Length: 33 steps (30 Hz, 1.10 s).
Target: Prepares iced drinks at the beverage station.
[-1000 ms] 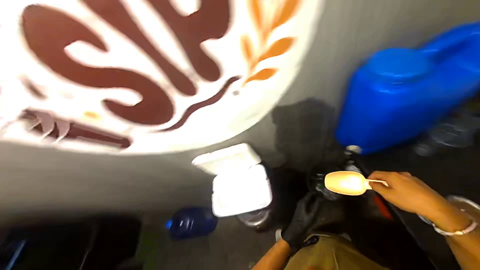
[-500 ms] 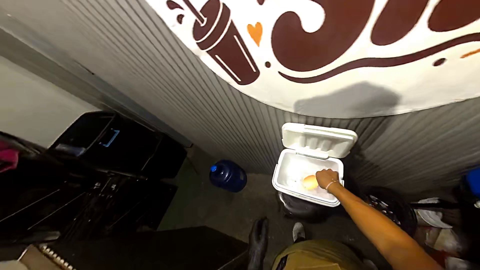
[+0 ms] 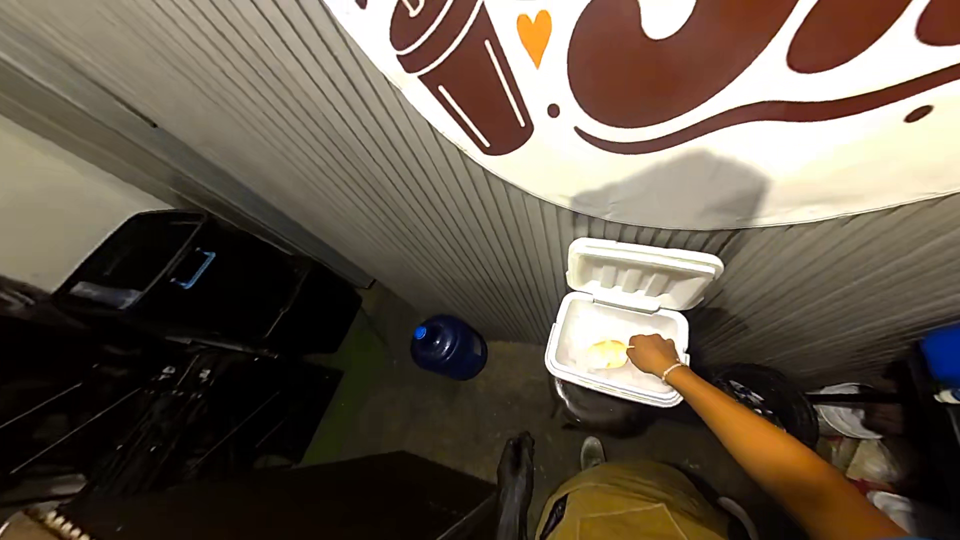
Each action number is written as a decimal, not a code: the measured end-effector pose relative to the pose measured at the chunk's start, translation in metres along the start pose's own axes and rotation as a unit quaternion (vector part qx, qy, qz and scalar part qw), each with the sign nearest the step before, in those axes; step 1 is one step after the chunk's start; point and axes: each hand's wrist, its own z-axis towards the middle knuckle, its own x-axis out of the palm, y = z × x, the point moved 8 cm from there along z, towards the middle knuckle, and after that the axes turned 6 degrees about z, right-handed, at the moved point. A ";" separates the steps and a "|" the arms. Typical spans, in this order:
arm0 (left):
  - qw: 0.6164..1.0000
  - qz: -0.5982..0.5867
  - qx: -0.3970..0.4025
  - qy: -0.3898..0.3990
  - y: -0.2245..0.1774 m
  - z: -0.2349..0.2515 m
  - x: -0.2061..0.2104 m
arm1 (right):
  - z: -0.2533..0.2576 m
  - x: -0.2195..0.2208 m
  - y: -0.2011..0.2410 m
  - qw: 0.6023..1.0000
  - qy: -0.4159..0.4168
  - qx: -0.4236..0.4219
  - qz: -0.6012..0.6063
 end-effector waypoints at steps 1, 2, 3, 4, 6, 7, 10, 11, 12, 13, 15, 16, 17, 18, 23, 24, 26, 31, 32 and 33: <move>1.000 0.007 0.012 0.013 -0.009 0.006 0.006 | -0.005 -0.007 -0.003 1.000 -0.010 -0.001 0.015; 0.999 0.012 0.026 0.025 -0.020 0.011 0.012 | -0.011 -0.013 -0.007 0.999 -0.020 -0.003 0.031; 0.998 0.014 0.043 0.032 -0.032 0.016 0.017 | -0.017 -0.019 -0.010 0.998 -0.030 -0.006 0.049; 0.997 0.013 0.068 0.038 -0.043 0.020 0.023 | -0.025 -0.023 -0.013 0.997 -0.040 -0.008 0.065; 0.990 0.013 0.131 0.051 -0.061 0.028 0.035 | -0.039 -0.029 -0.021 0.994 -0.056 -0.009 0.089; 0.984 0.005 0.170 0.052 -0.071 0.030 0.040 | -0.045 -0.031 -0.025 0.993 -0.060 -0.005 0.098; 0.958 -0.008 0.284 0.048 -0.095 0.040 0.061 | -0.061 -0.033 -0.036 0.993 -0.072 0.012 0.097; 0.950 -0.002 0.309 0.051 -0.106 0.043 0.069 | -0.065 -0.032 -0.038 0.992 -0.075 0.017 0.098; 0.942 0.012 0.331 0.057 -0.117 0.046 0.078 | -0.069 -0.032 -0.041 0.992 -0.084 0.020 0.097; 0.934 0.033 0.352 0.061 -0.126 0.049 0.087 | -0.073 -0.032 -0.042 0.991 -0.093 0.022 0.095; 0.925 0.069 0.366 0.080 -0.139 0.053 0.103 | -0.080 -0.028 -0.046 0.990 -0.103 0.030 0.096; 0.923 0.083 0.364 0.092 -0.143 0.053 0.110 | -0.083 -0.025 -0.049 0.988 -0.107 0.036 0.100; 0.922 0.092 0.361 0.105 -0.147 0.052 0.117 | -0.087 -0.023 -0.051 0.987 -0.111 0.043 0.107; 0.921 0.099 0.357 0.117 -0.149 0.052 0.124 | -0.091 -0.022 -0.053 0.986 -0.116 0.048 0.112; 0.935 0.122 0.287 0.170 -0.147 0.072 0.160 | -0.098 -0.012 -0.057 0.982 -0.111 0.049 0.142; 0.932 0.141 0.280 0.181 -0.149 0.076 0.166 | -0.097 -0.010 -0.058 0.981 -0.107 0.051 0.152; 0.921 0.184 0.280 0.200 -0.158 0.084 0.173 | -0.099 -0.008 -0.058 0.979 -0.110 0.053 0.162; 0.922 0.202 0.259 0.207 -0.173 0.101 0.177 | -0.102 -0.011 -0.065 0.975 -0.114 0.077 0.175; 0.924 0.205 0.259 0.194 -0.174 0.104 0.175 | -0.101 -0.010 -0.068 0.973 -0.112 0.085 0.184; 0.922 0.217 0.263 0.182 -0.176 0.106 0.172 | -0.100 -0.008 -0.071 0.970 -0.109 0.089 0.196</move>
